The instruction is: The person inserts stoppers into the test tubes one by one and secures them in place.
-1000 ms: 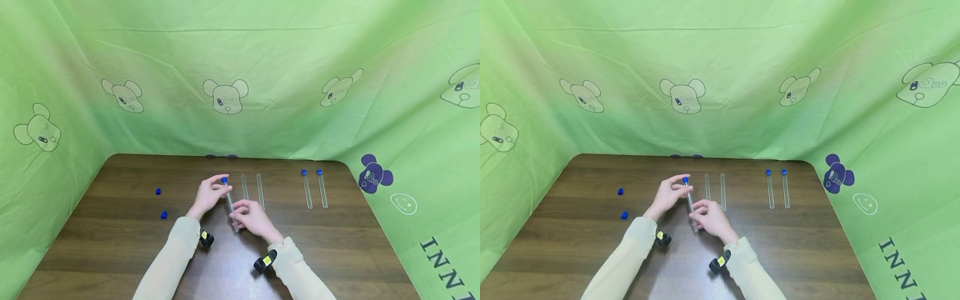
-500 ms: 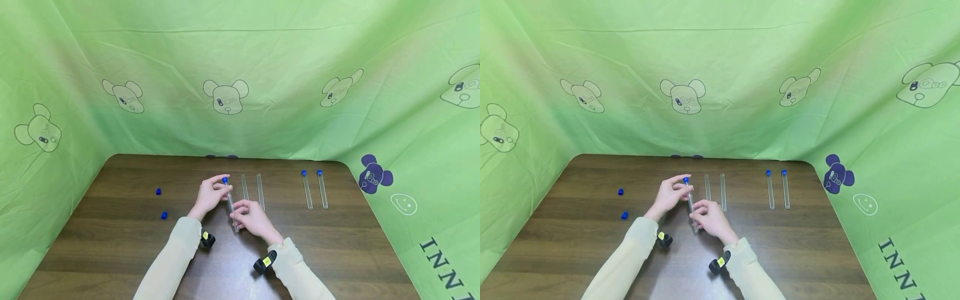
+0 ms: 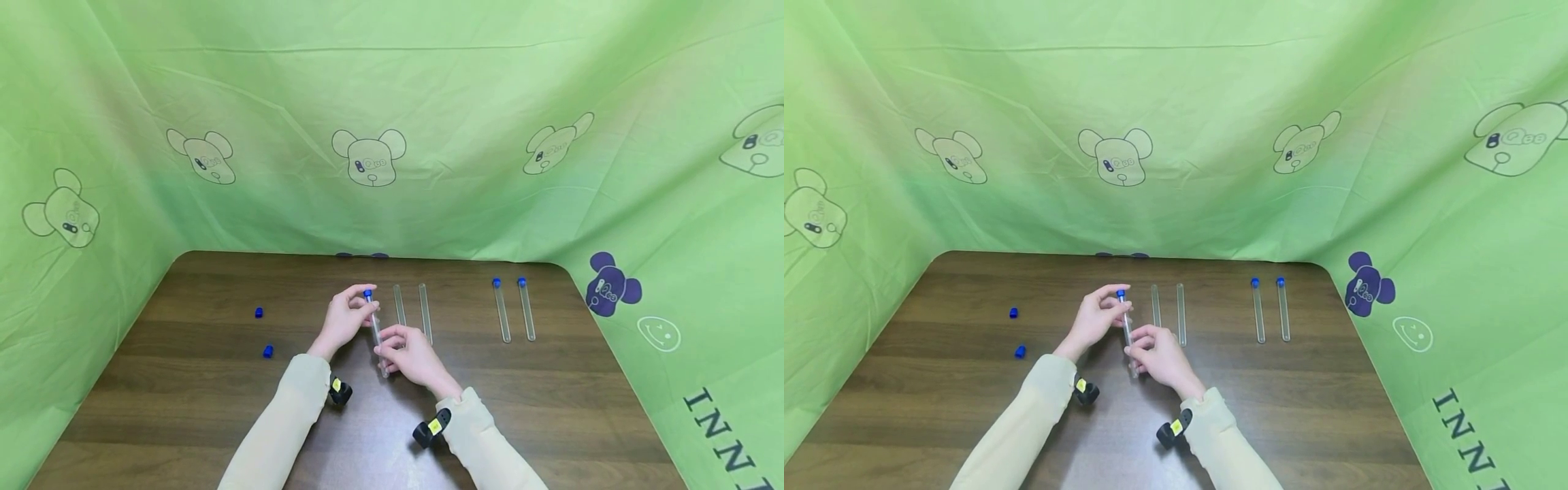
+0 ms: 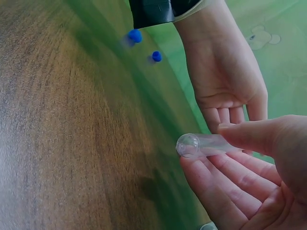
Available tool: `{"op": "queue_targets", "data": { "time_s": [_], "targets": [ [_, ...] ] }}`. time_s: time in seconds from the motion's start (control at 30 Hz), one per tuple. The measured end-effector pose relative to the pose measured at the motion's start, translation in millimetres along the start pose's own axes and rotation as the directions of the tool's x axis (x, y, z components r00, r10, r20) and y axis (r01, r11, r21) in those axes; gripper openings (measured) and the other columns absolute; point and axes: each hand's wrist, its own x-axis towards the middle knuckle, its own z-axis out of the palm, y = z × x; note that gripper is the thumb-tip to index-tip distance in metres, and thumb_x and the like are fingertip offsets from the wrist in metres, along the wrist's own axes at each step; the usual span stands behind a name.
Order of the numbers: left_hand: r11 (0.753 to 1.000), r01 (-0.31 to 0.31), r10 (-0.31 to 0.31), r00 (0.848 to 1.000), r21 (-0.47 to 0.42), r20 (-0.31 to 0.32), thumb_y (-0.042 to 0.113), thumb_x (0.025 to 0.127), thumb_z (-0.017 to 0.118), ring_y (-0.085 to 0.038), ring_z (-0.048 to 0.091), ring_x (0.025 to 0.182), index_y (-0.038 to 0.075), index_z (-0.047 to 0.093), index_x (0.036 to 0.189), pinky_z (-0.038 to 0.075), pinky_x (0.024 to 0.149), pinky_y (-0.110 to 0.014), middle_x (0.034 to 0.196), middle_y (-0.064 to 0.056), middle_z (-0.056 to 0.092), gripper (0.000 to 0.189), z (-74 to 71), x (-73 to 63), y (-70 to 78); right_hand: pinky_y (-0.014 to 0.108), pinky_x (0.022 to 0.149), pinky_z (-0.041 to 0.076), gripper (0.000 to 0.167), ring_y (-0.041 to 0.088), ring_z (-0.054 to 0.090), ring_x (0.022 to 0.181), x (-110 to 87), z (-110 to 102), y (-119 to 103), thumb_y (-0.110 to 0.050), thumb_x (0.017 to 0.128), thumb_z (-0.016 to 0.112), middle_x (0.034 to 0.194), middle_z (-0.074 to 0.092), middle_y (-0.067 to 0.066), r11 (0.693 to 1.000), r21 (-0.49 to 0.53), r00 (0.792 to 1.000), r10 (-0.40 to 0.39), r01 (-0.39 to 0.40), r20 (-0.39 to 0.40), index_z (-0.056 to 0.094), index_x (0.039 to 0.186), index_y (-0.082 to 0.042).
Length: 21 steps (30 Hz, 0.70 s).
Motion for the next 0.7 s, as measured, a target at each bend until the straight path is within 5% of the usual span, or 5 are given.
{"op": "queue_targets", "data": {
  "time_s": [0.23,0.47,0.7],
  "targets": [
    [1.0,-0.01,0.009,1.0,0.02,0.024,0.001,0.094,0.072,-0.017,0.067,0.06,0.0,0.062,0.135,0.061,0.061,-0.035,0.092,-0.027,0.07,0.042,-0.8,2.3,-4.4,0.053,0.07,0.06,0.023,0.048,0.069,0.076,-17.3,1,-40,0.009,0.095,0.062,0.094,0.067,0.036,1.0,-0.008,0.999,-0.01,0.01,0.03,0.057,0.115,0.019],
    [1.0,0.023,-0.023,0.999,-0.003,0.024,0.0,0.09,0.077,-0.018,0.07,0.063,0.003,0.066,0.132,0.061,0.063,-0.035,0.089,-0.018,0.074,0.044,-2.2,1.4,2.0,0.053,0.068,0.06,0.024,0.041,0.07,0.072,-2.8,0,-12,0.007,0.095,0.064,0.095,0.068,0.034,1.0,-0.006,1.0,0.001,-0.001,0.022,0.058,0.116,0.017],
    [0.997,0.07,-0.069,0.997,-0.027,0.034,-0.003,0.091,0.074,-0.02,0.072,0.066,0.001,0.064,0.134,0.061,0.064,-0.033,0.101,-0.031,0.071,0.044,-1.5,0.3,7.3,0.039,0.061,0.061,0.022,0.021,0.068,0.064,2.5,2,2,0.003,0.093,0.068,0.09,0.071,0.026,1.0,0.01,1.0,0.003,-0.003,-0.016,0.062,0.113,0.011]
  ]
}}
